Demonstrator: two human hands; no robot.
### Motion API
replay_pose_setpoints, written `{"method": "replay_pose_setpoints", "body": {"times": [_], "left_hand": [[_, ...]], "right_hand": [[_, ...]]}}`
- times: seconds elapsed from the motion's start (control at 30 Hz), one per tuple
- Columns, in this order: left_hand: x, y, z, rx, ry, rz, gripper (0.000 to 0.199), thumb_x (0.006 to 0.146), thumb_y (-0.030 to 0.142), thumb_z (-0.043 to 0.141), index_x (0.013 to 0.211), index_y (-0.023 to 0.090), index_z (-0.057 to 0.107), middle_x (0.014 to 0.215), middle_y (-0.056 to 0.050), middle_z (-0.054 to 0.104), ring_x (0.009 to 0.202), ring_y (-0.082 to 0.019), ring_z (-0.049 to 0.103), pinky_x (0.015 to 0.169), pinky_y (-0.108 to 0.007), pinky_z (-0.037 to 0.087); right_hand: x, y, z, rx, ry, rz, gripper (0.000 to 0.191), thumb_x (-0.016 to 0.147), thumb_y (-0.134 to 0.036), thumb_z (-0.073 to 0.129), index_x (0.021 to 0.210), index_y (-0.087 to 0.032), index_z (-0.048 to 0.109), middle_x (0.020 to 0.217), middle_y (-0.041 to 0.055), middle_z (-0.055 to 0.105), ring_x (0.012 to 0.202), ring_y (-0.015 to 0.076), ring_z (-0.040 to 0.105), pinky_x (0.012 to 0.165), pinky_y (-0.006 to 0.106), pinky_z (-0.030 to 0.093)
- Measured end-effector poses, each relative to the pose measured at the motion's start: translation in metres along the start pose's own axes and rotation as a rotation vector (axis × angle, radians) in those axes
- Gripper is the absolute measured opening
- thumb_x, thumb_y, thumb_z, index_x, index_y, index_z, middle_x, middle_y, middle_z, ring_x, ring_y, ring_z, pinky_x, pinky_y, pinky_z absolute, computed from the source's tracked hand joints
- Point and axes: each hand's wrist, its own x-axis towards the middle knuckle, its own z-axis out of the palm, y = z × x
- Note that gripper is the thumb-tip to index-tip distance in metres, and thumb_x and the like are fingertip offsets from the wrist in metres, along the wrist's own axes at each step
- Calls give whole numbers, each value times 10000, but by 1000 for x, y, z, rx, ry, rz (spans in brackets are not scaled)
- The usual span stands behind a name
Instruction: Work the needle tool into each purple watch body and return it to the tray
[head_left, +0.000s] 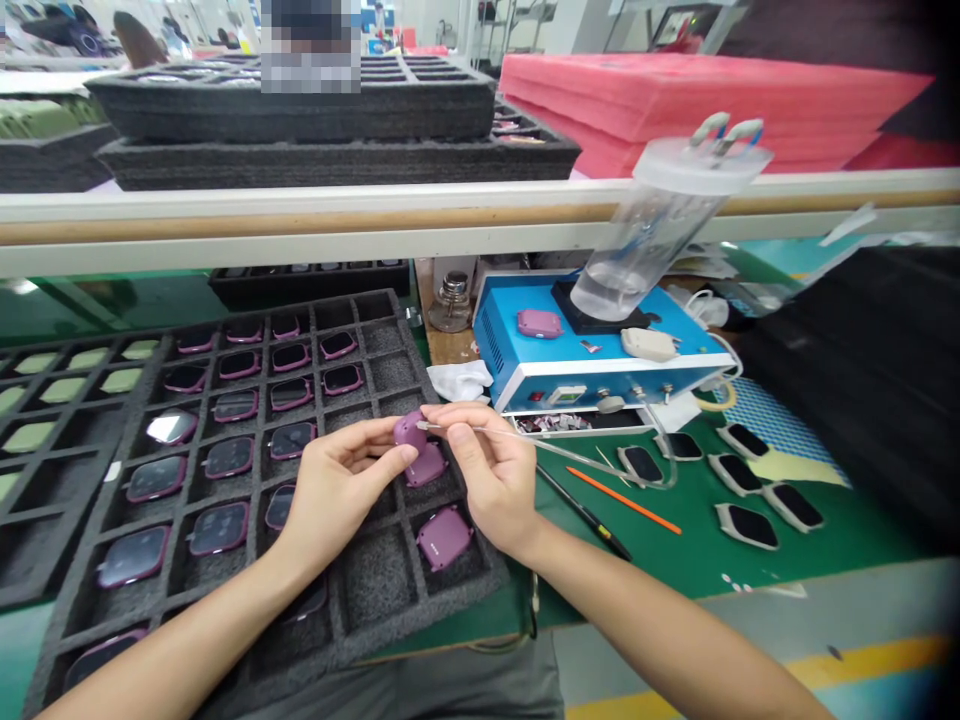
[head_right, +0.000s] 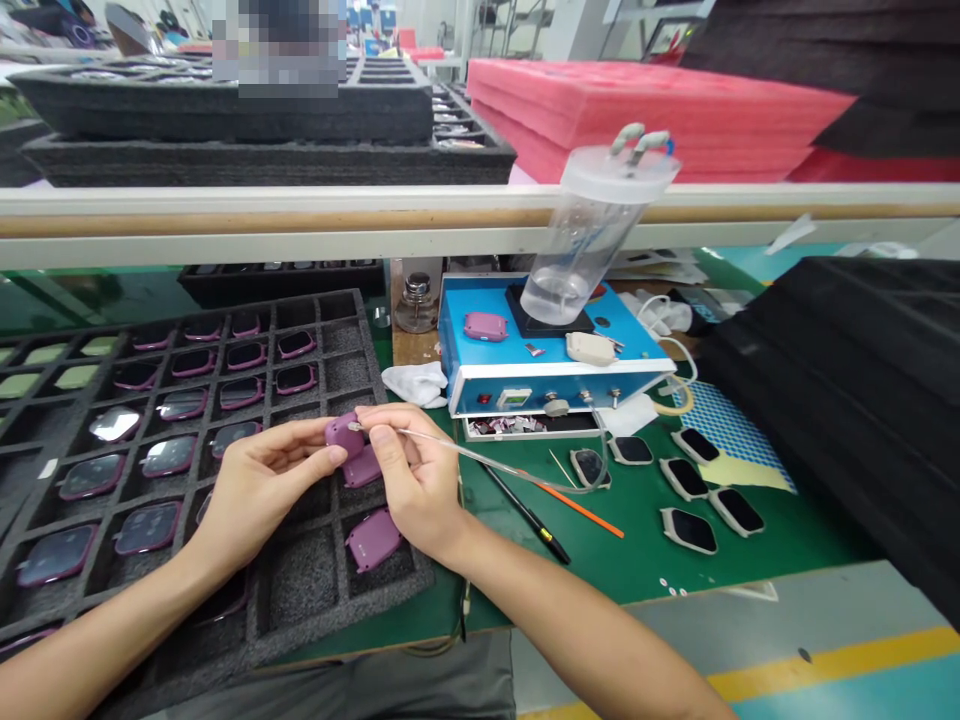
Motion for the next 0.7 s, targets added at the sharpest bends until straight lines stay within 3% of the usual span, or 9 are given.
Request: {"method": "replay_pose_setpoints", "body": {"times": [0.47, 0.7], "left_hand": [[0, 1, -1, -9, 0, -8, 412, 632, 381, 964, 962, 167, 843, 935, -84, 844, 800, -225, 792, 782, -312, 659], [1, -1, 0, -38, -3, -6, 383, 616, 323, 971, 945, 175, 844, 911, -59, 846, 776, -188, 787, 762, -258, 651]], "right_hand": [[1, -1, 0, 16, -6, -11, 168, 1020, -280, 599, 1000, -223, 756, 1038, 78, 770, 1041, 214, 757, 946, 379, 617], [0, -1, -1, 23, -10, 0, 164, 1022, -270, 599, 1005, -223, 756, 1045, 77, 765, 1046, 212, 753, 954, 375, 611]]}}
